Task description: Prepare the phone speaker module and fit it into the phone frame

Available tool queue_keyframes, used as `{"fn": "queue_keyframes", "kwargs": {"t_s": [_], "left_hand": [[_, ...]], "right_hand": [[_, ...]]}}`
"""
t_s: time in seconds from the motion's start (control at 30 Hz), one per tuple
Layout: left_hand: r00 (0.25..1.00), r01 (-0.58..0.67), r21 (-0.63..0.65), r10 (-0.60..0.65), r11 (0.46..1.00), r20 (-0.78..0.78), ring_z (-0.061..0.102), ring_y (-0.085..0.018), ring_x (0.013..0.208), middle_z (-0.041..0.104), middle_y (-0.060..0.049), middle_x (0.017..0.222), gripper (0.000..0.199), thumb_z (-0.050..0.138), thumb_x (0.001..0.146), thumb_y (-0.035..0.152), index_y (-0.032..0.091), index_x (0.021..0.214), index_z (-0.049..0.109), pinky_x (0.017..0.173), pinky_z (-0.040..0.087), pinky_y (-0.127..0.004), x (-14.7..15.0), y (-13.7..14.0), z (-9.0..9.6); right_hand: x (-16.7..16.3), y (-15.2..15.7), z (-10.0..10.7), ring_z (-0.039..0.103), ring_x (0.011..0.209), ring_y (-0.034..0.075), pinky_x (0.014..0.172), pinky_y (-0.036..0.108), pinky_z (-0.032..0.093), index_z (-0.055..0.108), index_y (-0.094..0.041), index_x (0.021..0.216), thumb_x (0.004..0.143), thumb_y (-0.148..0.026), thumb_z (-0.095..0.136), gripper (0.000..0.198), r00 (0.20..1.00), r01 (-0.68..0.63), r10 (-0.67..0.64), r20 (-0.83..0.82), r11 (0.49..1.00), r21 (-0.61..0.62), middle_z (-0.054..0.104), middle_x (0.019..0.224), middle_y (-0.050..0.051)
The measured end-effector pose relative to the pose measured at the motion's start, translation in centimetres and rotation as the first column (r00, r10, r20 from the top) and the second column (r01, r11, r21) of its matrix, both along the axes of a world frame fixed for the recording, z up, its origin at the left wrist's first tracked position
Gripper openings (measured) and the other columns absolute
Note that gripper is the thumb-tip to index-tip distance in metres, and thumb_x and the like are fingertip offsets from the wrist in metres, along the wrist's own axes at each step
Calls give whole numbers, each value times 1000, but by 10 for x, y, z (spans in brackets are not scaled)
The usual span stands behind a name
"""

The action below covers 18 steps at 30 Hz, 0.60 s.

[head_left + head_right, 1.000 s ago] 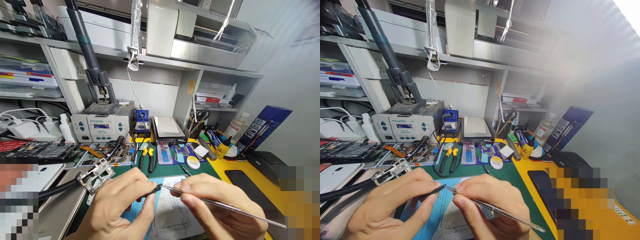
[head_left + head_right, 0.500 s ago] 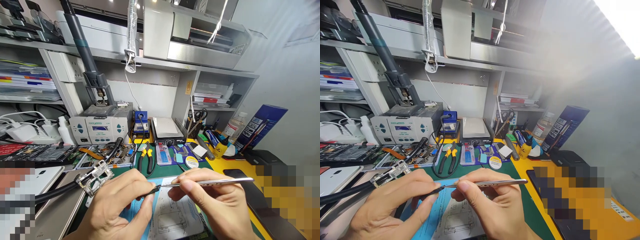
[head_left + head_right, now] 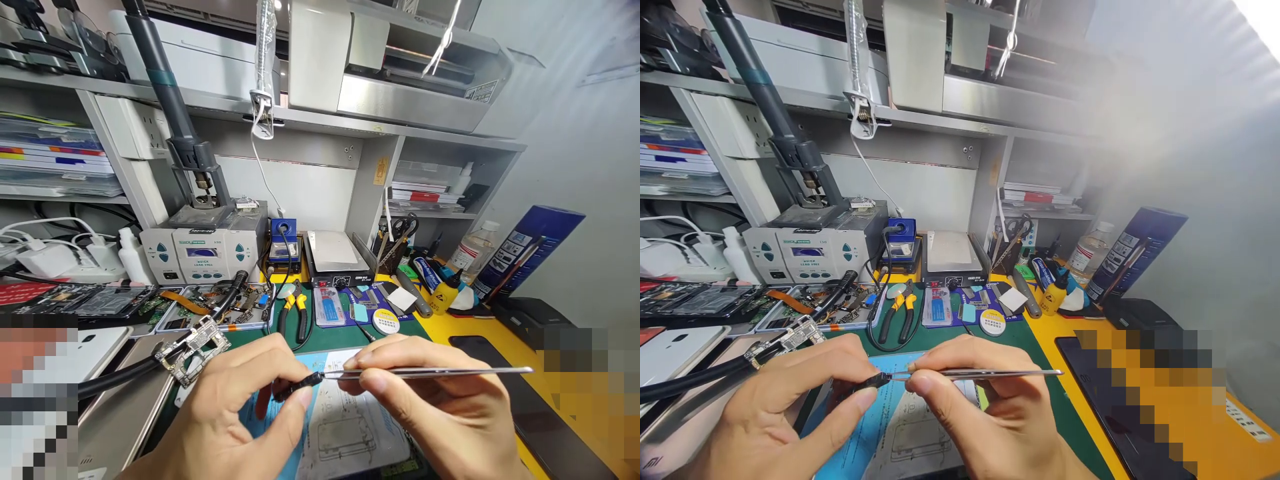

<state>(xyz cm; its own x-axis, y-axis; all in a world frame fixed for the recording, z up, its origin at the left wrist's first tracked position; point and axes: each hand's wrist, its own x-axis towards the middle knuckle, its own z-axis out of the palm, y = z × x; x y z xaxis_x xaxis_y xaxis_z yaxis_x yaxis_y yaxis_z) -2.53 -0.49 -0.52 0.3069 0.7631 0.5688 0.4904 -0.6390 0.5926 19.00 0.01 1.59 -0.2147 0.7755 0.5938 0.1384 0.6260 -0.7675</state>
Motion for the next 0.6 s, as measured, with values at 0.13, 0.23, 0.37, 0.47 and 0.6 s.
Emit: {"fn": "queue_keyframes", "kwargs": {"t_s": [0.13,0.23,0.37,0.47,0.6], "left_hand": [[999,33,13,-32,999,-31,64,-16,67,70,-2,80,15,55,87,14,23,83,67,54,45,-25,-3,1,4],[995,91,-22,-92,996,-34,63,-16,66,69,-2,77,17,54,88,15,23,87,69,55,45,-26,-5,4,4],[990,124,-140,-133,982,-55,58,-15,63,63,0,72,16,53,93,20,22,85,67,56,42,-25,-8,7,4],[982,156,-246,-178,957,-68,53,-13,61,55,2,69,18,51,95,26,22,83,63,57,41,-24,-11,7,6],[976,207,-396,-219,895,13,49,-13,63,50,3,71,22,46,98,32,22,83,60,60,39,-24,-12,8,6]], "right_hand": [[6,0,1,77,71,19,67,26,64,77,-20,91,92,-18,71,7,998,-22,30,47,986,-163,80,80,3],[7,0,1,77,73,19,69,25,64,77,-19,88,93,-23,71,9,996,-54,73,61,963,-262,79,82,4],[7,1,3,77,71,17,67,22,62,77,-16,84,91,-29,74,15,991,-126,131,-19,892,-434,79,78,5],[7,4,4,77,70,16,66,21,62,74,-16,82,91,-31,75,18,982,-191,156,-110,824,-534,80,74,4],[6,10,4,79,67,16,66,24,64,71,-15,83,92,-31,74,19,945,-323,206,-255,718,-617,82,73,7]]}}
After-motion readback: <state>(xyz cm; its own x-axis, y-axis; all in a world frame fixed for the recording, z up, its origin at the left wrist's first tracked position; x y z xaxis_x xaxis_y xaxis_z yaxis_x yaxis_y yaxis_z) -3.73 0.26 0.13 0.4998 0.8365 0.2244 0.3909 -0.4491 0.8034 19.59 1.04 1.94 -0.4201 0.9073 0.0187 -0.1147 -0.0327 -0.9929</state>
